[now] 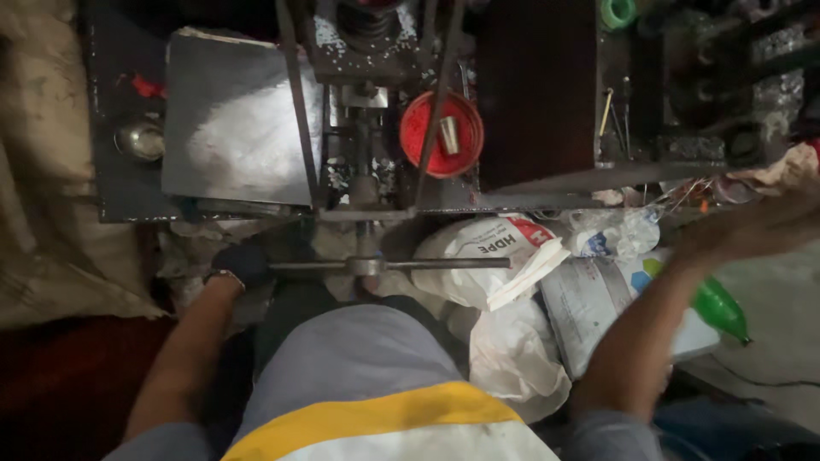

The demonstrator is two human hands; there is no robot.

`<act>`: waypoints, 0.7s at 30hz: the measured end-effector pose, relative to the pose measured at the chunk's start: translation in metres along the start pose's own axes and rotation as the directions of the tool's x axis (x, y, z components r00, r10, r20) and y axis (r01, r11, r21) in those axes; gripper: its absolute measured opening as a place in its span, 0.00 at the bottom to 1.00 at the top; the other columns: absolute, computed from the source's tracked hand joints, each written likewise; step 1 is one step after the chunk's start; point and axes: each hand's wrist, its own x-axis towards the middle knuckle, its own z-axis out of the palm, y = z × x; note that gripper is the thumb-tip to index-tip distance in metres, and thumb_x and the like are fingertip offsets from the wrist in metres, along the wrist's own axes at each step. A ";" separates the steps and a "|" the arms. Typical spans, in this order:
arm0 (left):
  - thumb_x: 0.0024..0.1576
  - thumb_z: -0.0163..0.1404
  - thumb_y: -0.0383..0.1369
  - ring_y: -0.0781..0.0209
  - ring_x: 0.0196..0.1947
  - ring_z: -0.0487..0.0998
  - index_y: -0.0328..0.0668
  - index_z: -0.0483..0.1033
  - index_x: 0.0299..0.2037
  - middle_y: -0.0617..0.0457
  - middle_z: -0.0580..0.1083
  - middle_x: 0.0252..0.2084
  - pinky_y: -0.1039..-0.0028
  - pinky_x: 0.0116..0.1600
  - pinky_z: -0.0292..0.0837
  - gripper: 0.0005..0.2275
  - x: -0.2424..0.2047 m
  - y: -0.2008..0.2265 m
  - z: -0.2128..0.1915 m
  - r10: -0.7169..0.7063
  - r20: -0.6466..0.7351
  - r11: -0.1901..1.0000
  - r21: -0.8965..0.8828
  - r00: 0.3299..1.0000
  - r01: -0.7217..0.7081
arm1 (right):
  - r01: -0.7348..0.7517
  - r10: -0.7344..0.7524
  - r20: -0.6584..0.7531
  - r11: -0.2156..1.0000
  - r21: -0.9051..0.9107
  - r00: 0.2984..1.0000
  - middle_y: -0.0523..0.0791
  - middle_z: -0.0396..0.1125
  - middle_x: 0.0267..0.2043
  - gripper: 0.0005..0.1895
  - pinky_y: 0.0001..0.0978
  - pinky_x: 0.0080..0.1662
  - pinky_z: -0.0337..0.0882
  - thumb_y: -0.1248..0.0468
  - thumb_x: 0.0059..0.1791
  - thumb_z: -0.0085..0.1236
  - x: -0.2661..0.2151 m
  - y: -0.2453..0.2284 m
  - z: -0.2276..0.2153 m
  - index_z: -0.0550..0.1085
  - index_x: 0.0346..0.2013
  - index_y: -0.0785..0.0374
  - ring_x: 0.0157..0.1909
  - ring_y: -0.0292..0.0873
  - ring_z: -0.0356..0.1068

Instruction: The person operates a manual press machine to form small red plastic pieces. They repeatedly place a metal mold into the press, operate the lever to activate the press, and then remove the mold with the formed piece.

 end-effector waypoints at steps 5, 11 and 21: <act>0.45 0.58 0.51 0.34 0.56 0.75 0.45 0.80 0.52 0.36 0.74 0.57 0.50 0.58 0.71 0.27 -0.002 -0.003 -0.016 0.387 -0.230 0.909 -0.067 0.893 -0.411 | -0.844 0.738 0.469 0.536 0.031 0.486 0.61 0.57 0.63 0.27 0.47 0.64 0.62 0.53 0.62 0.45 -0.241 -0.134 -0.004 0.57 0.63 0.75 0.64 0.57 0.60; 0.42 0.57 0.49 0.37 0.52 0.77 0.46 0.82 0.43 0.40 0.77 0.48 0.51 0.63 0.68 0.22 -0.031 -0.003 -0.059 0.531 -0.387 0.812 -0.021 0.753 -0.583 | -0.499 0.617 0.720 -0.754 0.426 -0.318 0.37 0.53 0.16 0.23 0.31 0.27 0.61 0.45 0.56 0.39 -0.321 -0.157 -0.001 0.63 0.21 0.51 0.19 0.37 0.54; 0.55 0.46 0.40 0.39 0.52 0.78 0.46 0.82 0.44 0.40 0.76 0.53 0.49 0.55 0.71 0.15 0.053 0.025 0.008 0.412 0.040 0.911 -0.045 0.910 -0.410 | -0.730 0.826 0.560 -0.426 0.534 -0.072 0.37 0.45 0.17 0.25 0.33 0.29 0.52 0.45 0.58 0.47 -0.193 -0.288 -0.022 0.58 0.22 0.53 0.20 0.37 0.45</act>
